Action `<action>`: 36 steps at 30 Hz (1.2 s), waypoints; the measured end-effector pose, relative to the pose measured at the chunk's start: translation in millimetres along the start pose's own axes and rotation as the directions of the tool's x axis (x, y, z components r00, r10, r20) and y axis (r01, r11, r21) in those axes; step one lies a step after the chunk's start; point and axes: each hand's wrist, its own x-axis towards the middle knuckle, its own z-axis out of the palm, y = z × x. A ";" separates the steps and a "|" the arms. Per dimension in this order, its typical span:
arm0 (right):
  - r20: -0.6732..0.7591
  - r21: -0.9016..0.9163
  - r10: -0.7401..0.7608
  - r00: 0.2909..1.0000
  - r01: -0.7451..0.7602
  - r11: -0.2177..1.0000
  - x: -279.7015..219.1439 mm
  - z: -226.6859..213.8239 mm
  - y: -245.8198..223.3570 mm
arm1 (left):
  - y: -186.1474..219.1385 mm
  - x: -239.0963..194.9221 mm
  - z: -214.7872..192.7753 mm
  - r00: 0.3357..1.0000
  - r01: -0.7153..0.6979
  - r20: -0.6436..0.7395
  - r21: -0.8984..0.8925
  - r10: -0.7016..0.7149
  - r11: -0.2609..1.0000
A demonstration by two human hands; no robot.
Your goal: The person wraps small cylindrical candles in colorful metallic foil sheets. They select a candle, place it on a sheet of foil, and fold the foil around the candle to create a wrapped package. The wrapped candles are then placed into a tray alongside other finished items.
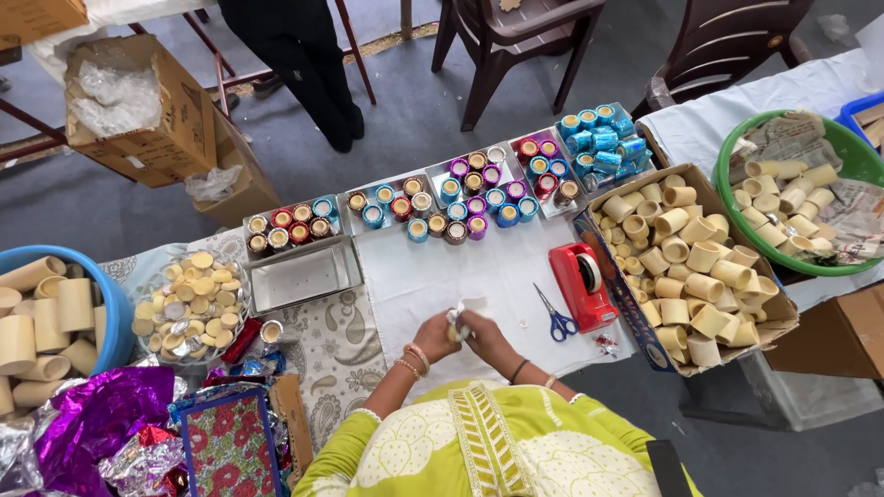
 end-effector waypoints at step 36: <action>-0.293 0.275 0.078 0.953 0.006 0.961 39.3 -36.7 -92.1 | -36.1 32.0 42.2 0.950 0.016 -0.310 -0.044 -0.029 0.999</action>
